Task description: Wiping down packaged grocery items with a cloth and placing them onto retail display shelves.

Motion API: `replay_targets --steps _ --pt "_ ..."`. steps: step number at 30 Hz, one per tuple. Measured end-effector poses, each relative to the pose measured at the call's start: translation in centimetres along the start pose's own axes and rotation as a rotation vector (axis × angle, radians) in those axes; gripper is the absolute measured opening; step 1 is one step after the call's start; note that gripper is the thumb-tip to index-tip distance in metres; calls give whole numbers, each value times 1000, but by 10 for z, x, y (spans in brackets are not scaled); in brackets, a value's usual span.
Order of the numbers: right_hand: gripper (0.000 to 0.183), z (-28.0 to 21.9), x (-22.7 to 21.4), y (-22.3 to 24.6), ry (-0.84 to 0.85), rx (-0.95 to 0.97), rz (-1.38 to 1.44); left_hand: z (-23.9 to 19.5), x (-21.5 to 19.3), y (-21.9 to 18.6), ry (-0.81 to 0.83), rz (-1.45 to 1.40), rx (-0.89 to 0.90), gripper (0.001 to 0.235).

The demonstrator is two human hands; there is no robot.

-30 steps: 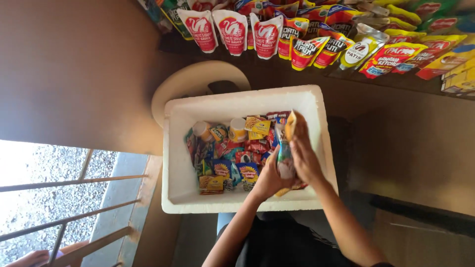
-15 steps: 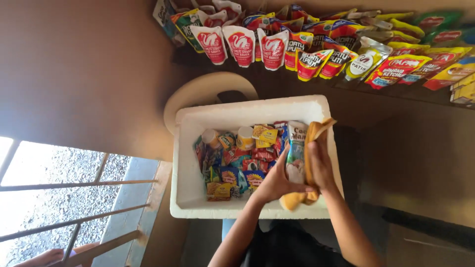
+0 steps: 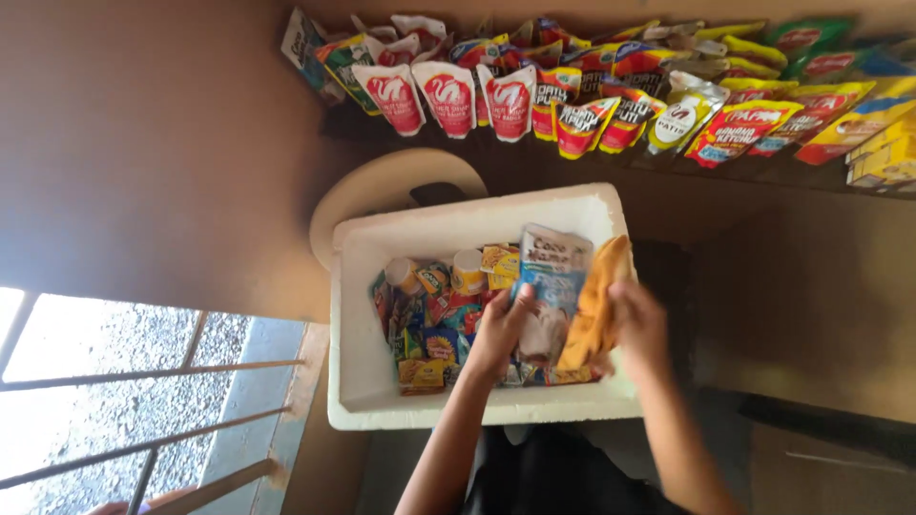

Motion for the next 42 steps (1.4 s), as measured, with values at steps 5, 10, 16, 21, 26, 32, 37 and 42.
replay_targets --steps 5,10,16,21,26,32,37,42 --pt "53 -44 27 89 320 367 689 -2 -13 -24 -135 37 183 41" --pt "77 -69 76 100 364 -94 -245 3 3 -21 -65 -79 183 51" --pt "52 -119 85 121 74 -1030 -440 12 2 -36 -112 -157 -69 65" --pt "31 -67 38 25 236 -253 27 22 -16 -41 38 -498 83 66" --pt "44 -51 22 32 433 42 477 6 -4 -52 -47 -659 -61 66" --pt "41 -76 63 157 542 -616 173 11 17 -15 43 -635 -219 60" --pt "51 -82 75 156 298 -836 -405 43 -12 43 68 -571 -66 43" --pt "35 -70 56 115 70 -615 -351 20 22 0 41 -626 -139 40"
Point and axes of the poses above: each hand's wrist, its own z-axis towards the middle knuckle, its own x-axis out of the palm, y = z × x, the point moved 7 cm from there along z, towards the middle knuckle, and after that the axes turned 3 degrees about -z, right-handed, at the moved point
